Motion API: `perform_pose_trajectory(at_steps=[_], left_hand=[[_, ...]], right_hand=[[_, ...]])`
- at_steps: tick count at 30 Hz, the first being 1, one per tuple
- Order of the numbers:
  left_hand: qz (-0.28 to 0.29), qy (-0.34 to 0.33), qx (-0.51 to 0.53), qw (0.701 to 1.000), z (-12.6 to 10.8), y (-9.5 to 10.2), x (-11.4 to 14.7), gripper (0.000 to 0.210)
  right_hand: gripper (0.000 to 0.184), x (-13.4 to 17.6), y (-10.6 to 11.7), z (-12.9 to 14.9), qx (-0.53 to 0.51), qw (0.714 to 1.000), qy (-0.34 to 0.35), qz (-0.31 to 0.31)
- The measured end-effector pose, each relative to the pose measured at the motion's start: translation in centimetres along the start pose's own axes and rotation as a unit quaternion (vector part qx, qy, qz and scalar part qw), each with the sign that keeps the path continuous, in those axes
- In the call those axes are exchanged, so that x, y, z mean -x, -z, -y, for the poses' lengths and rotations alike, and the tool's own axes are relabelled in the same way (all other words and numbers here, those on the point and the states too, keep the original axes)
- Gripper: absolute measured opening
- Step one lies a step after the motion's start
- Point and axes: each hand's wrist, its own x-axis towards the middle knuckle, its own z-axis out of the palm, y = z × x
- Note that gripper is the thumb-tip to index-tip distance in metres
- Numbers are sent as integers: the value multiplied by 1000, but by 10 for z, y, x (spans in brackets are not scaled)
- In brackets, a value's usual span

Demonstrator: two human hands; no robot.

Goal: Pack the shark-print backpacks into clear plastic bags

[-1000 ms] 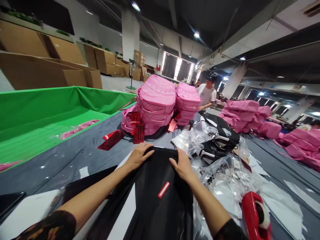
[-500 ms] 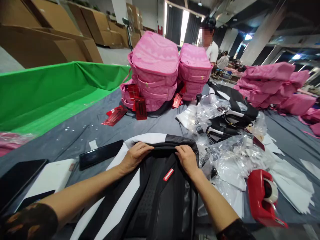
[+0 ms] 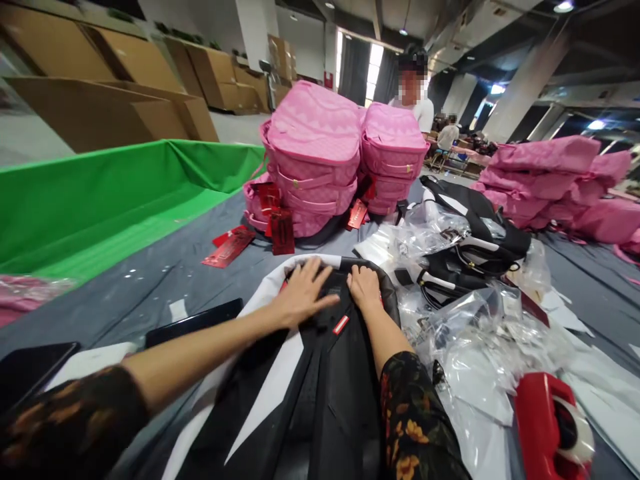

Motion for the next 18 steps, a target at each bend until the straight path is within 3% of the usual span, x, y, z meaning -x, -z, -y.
perform_pose_trajectory(at_steps=[3, 5, 9, 13, 18], left_hand=[[89, 57, -12, 994, -36, -16, 19, 101], [120, 75, -16, 990, -46, -23, 20, 103], [110, 86, -16, 990, -30, -15, 18, 90], [77, 99, -31, 992, -9, -5, 36, 74], [42, 76, -45, 995, -1, -17, 46, 70]], right_hand=[[33, 1, -5, 12, 17, 999, -22, -21], [32, 4, -1, 16, 25, 999, -20, -24], [26, 6, 24, 3, 24, 998, 59, -1], [51, -15, 52, -21, 21, 993, 111, 23], [59, -61, 45, -22, 28, 992, 81, 93]])
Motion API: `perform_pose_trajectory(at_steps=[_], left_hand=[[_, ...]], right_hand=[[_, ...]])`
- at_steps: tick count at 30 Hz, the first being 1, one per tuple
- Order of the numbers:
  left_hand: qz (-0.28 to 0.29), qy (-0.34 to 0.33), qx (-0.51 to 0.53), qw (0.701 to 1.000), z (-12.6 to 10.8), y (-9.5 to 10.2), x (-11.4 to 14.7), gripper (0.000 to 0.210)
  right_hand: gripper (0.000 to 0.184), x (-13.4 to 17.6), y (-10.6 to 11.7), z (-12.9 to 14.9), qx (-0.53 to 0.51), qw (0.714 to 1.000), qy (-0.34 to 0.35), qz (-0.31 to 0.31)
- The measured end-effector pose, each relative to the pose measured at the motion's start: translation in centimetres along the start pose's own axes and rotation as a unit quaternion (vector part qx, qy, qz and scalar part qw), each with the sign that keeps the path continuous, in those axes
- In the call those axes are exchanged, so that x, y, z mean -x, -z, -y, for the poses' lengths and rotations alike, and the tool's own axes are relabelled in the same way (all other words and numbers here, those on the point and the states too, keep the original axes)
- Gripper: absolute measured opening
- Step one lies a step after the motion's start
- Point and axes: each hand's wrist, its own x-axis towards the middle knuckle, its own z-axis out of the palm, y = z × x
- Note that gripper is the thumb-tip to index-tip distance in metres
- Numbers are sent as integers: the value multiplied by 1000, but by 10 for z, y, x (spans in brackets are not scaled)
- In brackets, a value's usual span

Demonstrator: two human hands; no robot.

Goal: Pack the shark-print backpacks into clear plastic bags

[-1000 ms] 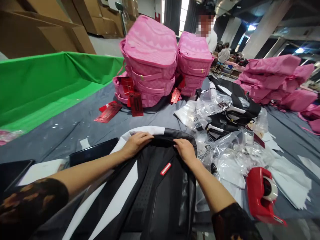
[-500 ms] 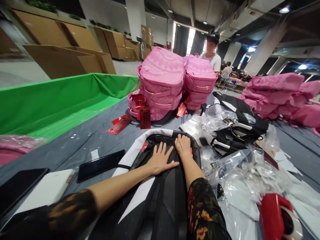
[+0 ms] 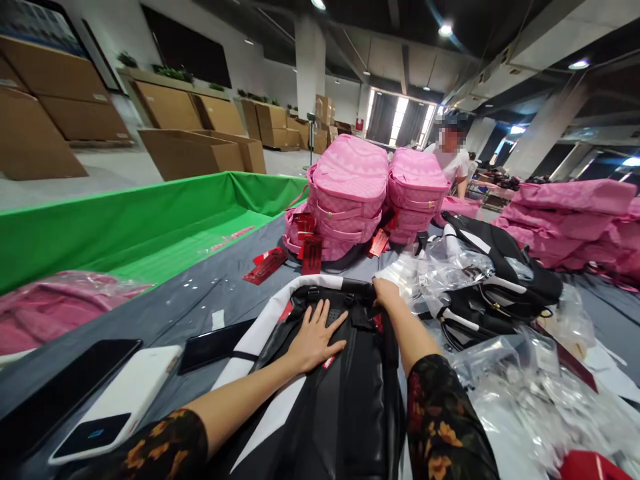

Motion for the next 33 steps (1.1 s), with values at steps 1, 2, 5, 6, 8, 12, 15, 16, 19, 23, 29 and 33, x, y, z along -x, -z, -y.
perform_pose_trajectory(at_steps=[1, 2, 5, 6, 8, 12, 15, 16, 19, 23, 29, 33], left_hand=[[-5, -2, 0, 1000, 0, -2, -4, 70], [-6, -3, -2, 1000, 1, -2, -10, 69], [-4, -4, -3, 1000, 1, 2, -29, 65], [-10, -2, -1, 1000, 1, 3, -33, 63], [-37, 4, 8, 999, 0, 6, -36, 60], [-63, 17, 29, 997, -4, 6, -36, 61], [-50, 26, 48, 997, -1, 5, -47, 53], [-40, 26, 55, 997, 2, 6, -52, 52], [-5, -1, 73, 997, 13, 19, -55, 51], [49, -106, 103, 988, 16, 57, -4, 40], [120, -451, 134, 874, -21, 75, 99, 27], [121, -485, 99, 860, -30, 34, 90, 20]], right_hand=[[59, -8, -3, 1, 1, 1000, -10, 7], [57, -14, -5, 3, 3, 1000, -20, 9], [49, -17, -6, 6, 10, 999, -49, -7], [48, -12, -5, 8, 12, 998, -54, -16], [49, 8, -2, 13, 15, 997, -61, -35], [46, 73, -14, 48, -1, 995, -19, -102], [49, 119, -39, 90, -83, 977, 117, -155], [54, 130, -47, 103, -109, 971, 147, -152], [66, 142, -65, 126, -149, 971, 148, -115], [63, 136, -76, 127, -171, 970, 125, -118], [49, 128, -74, 133, -142, 974, 124, -128], [44, 121, -66, 129, -129, 978, 96, -135]])
